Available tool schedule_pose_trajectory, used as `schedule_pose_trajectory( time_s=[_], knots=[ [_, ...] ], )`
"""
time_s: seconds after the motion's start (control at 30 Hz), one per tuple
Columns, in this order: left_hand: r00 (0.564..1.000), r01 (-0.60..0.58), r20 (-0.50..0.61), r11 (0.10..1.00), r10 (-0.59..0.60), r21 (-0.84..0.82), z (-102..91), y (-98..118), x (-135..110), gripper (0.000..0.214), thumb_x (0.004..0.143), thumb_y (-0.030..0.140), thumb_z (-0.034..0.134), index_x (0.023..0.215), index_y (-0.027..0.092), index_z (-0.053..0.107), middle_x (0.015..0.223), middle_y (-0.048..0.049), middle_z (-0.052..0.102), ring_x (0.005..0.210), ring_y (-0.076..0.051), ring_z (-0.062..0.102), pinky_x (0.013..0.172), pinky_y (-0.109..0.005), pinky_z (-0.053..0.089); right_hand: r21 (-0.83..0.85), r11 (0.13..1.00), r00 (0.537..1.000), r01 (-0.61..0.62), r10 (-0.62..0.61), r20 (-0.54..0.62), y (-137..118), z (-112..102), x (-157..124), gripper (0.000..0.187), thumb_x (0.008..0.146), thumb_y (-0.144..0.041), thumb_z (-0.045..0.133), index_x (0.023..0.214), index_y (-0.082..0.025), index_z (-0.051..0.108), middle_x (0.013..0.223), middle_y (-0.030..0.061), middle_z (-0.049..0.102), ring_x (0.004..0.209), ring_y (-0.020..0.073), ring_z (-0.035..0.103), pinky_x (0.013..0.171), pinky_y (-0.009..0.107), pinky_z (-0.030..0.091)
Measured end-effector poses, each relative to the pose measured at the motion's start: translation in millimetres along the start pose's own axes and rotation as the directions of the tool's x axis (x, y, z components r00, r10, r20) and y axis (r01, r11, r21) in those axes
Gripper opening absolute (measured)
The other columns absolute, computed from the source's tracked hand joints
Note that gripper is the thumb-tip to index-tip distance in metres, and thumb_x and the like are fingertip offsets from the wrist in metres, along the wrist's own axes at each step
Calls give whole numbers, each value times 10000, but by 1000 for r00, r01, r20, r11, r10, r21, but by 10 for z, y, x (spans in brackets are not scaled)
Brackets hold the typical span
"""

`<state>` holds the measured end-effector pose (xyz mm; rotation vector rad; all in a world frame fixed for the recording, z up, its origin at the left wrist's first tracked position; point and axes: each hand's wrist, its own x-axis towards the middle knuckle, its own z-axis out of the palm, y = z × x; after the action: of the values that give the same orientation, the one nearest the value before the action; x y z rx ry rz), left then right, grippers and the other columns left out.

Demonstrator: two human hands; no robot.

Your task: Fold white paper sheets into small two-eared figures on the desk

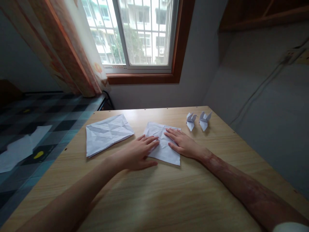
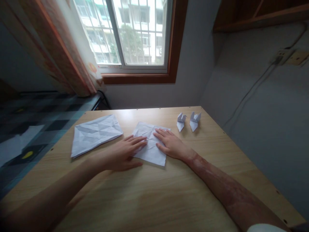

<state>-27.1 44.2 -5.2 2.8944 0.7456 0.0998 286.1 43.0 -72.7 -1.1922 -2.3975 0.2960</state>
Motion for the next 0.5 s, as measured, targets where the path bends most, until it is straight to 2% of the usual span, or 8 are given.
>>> schedule_pose_trajectory(
  time_s=[0.13, 0.23, 0.37, 0.5],
  knots=[
    [992, 112, 58, 993, -114, 25, -77, -188, -82, 851, 979, 726, 667, 1636, 199, 551, 1752, -223, 456, 1548, -451, 540, 1284, -593, 422, 9, 1000, 1000, 24, -24, 19, 26, -7, -24, 595, 1133, -392, 564, 1716, -333, 459, 1813, 83, 392, 1687, 319, 377, 1387, 639, 286],
    [989, 122, 85, 992, -123, 18, -147, -241, -129, 760, 964, 601, 705, 1615, 225, 592, 1733, -183, 502, 1532, -417, 572, 1282, -556, 441, 24, 999, 999, 36, -37, 32, 34, -5, -26, 631, 1120, -396, 595, 1728, -340, 438, 1820, 77, 375, 1689, 320, 372, 1391, 636, 280],
    [981, 140, 128, 987, -149, 77, -217, -179, -126, 718, 890, 383, 716, 1582, 213, 626, 1726, -155, 517, 1501, -393, 611, 1238, -508, 496, 45, 998, 997, 49, -52, 53, 7, -62, -16, 673, 1095, -443, 646, 1728, -334, 444, 1818, 74, 382, 1695, 338, 354, 1392, 634, 279],
    [974, 168, 129, 978, -184, 127, -273, -70, -100, 577, 883, 337, 694, 1448, 225, 722, 1639, -151, 624, 1343, -385, 723, 1113, -481, 563, 178, 977, 992, 114, -120, 26, -41, -183, -4, 579, 1145, -531, 537, 1681, -315, 524, 1778, 75, 465, 1666, 312, 410, 1377, 581, 333]
  ],
)
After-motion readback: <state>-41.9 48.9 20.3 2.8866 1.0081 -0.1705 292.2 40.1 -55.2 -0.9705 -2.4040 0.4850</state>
